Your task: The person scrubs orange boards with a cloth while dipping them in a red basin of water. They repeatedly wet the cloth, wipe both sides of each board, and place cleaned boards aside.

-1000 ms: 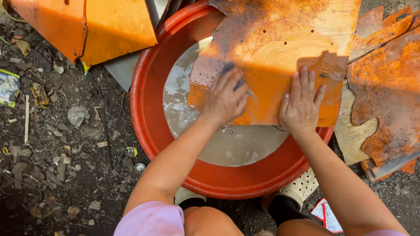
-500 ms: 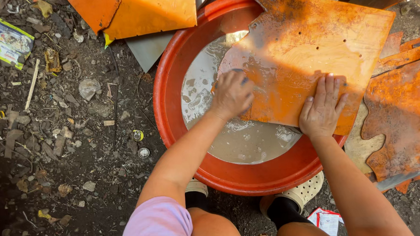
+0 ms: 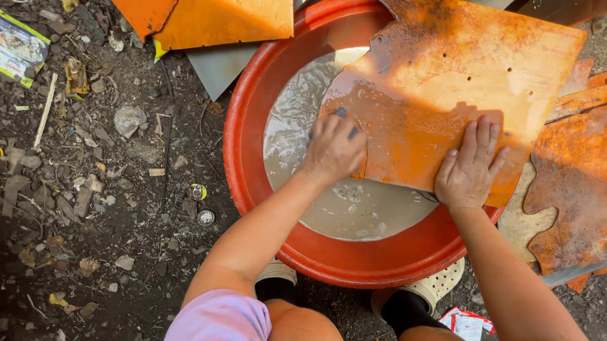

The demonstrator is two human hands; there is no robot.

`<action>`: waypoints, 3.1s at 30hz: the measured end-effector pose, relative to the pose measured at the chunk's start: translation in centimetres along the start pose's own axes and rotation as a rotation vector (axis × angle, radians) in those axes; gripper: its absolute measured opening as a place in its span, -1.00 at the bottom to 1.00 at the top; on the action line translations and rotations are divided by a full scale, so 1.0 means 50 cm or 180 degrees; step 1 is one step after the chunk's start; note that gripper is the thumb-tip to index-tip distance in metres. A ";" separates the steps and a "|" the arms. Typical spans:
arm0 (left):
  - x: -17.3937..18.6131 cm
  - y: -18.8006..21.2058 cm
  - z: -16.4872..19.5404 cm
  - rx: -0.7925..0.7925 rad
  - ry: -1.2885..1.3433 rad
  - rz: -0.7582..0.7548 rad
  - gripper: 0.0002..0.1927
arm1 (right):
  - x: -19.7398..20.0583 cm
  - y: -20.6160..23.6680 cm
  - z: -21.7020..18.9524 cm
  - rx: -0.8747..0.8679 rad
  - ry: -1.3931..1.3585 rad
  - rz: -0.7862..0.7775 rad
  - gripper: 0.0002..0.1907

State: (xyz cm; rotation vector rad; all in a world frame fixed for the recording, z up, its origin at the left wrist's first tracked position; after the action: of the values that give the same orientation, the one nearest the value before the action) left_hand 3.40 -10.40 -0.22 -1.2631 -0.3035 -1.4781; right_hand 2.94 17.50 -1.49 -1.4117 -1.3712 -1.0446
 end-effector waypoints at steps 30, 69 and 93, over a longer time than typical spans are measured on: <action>0.026 0.006 0.099 -0.0867 -0.0013 -0.0442 -0.28 | 0.007 0.007 0.015 -0.0135 -0.0119 0.0049 -0.35; -0.110 -0.273 0.104 -0.0469 -0.0229 -0.0351 -0.27 | 0.021 0.000 0.018 -0.0229 0.0121 0.0188 -0.34; -0.119 -0.224 0.081 -0.0189 -0.0294 -0.0110 -0.48 | 0.005 0.016 -0.029 0.0087 -0.0106 -0.0261 -0.21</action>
State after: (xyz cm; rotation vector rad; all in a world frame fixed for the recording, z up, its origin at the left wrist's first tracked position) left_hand -4.85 -0.12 1.38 -1.3825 -0.3465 -1.4698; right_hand 3.74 16.18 -0.93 -1.3684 -1.4728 -1.0553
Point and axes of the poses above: each hand's wrist, its own y-axis away from the middle knuckle, its own x-axis out of the back of the hand, z = x × y, the point moved 4 cm from there along -y, towards the middle knuckle, and after that the axes turned 6 degrees about -x, right-handed, at the moved point
